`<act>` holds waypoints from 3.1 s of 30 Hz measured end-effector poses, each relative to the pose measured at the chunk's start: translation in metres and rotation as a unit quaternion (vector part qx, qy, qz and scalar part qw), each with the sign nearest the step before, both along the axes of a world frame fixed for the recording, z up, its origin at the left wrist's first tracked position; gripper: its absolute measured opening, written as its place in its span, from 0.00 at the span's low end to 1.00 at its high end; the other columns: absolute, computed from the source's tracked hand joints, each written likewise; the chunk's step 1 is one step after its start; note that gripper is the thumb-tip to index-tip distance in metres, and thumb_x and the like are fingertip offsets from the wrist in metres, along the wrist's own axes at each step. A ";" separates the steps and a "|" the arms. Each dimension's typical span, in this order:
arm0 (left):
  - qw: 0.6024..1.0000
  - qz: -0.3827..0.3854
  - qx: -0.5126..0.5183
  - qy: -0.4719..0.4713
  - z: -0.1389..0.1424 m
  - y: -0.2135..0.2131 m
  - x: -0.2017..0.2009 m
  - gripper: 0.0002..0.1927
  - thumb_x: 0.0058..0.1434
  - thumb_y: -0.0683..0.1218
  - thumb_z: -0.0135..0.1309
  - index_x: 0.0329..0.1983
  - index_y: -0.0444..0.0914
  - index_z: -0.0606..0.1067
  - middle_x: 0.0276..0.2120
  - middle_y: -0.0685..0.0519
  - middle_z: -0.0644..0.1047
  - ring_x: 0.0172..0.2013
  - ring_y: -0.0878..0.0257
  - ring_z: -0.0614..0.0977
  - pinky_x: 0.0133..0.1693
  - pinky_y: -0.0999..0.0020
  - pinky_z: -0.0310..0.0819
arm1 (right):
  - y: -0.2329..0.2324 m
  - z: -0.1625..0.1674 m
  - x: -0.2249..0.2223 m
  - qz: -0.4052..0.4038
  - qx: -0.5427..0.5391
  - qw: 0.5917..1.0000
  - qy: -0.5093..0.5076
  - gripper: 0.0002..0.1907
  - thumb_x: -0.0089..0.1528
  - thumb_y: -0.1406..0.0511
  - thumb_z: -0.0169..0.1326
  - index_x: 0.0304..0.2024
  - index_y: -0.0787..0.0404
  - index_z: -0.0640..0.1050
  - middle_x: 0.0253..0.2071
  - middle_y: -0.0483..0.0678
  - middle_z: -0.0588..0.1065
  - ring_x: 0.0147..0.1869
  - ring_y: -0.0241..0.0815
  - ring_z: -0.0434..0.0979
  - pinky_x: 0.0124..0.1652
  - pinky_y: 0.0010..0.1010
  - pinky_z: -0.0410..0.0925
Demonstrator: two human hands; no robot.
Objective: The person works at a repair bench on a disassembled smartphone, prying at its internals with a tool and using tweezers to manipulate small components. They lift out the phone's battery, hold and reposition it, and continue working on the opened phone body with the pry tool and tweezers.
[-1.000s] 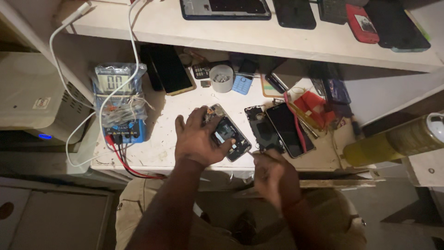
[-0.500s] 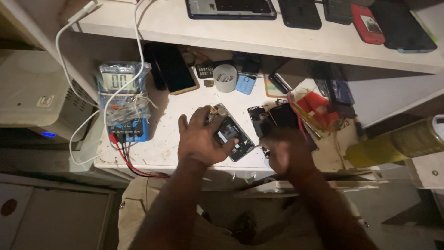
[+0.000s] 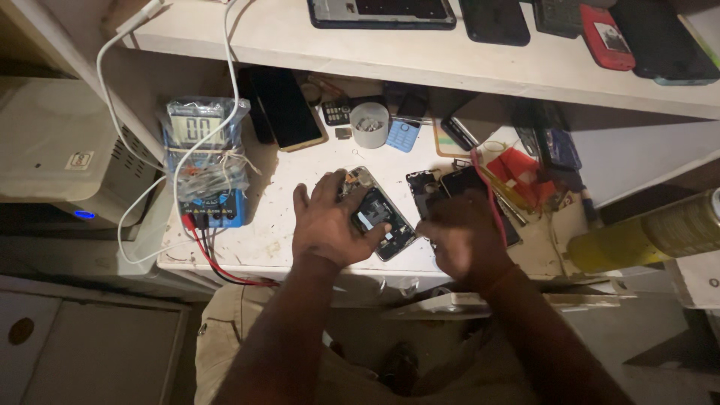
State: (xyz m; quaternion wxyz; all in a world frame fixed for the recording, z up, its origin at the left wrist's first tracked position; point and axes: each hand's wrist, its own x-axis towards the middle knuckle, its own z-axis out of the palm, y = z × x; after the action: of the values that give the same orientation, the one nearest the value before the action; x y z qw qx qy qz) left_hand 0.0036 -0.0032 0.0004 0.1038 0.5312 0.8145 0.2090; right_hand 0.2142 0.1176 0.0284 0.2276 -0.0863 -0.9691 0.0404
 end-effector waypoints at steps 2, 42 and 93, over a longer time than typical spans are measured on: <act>1.000 -0.001 0.004 -0.003 -0.002 0.001 0.000 0.43 0.48 0.70 0.61 0.65 0.48 0.74 0.71 0.42 0.60 0.71 0.50 0.57 0.68 0.37 0.34 | -0.002 0.002 -0.007 0.004 -0.108 0.994 -0.031 0.17 0.52 0.73 0.49 0.40 0.59 0.83 0.35 0.49 0.76 0.40 0.49 0.76 0.46 0.41 0.67; 0.989 0.114 0.096 0.026 -0.016 0.007 -0.003 0.32 0.61 0.57 0.50 0.68 0.41 0.70 0.63 0.41 0.67 0.67 0.49 0.62 0.68 0.39 0.44 | -0.086 -0.010 0.004 -0.177 -0.180 0.965 0.062 0.16 0.53 0.77 0.54 0.42 0.61 0.82 0.40 0.51 0.80 0.41 0.53 0.81 0.38 0.37 0.73; 0.989 0.122 0.042 0.068 -0.021 0.010 -0.007 0.31 0.63 0.61 0.48 0.58 0.33 0.74 0.61 0.40 0.67 0.66 0.49 0.63 0.65 0.40 0.46 | -0.071 -0.040 -0.005 -0.132 -0.218 0.964 0.073 0.13 0.56 0.73 0.58 0.44 0.61 0.82 0.42 0.50 0.79 0.38 0.48 0.84 0.36 0.34 0.75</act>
State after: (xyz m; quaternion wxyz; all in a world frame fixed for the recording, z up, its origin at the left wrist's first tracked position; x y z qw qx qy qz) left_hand -0.0029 0.0065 -0.0210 -0.0006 0.4446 0.8689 0.2177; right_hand 0.2089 0.0465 -0.0111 0.2771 -0.2575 -0.8976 0.2262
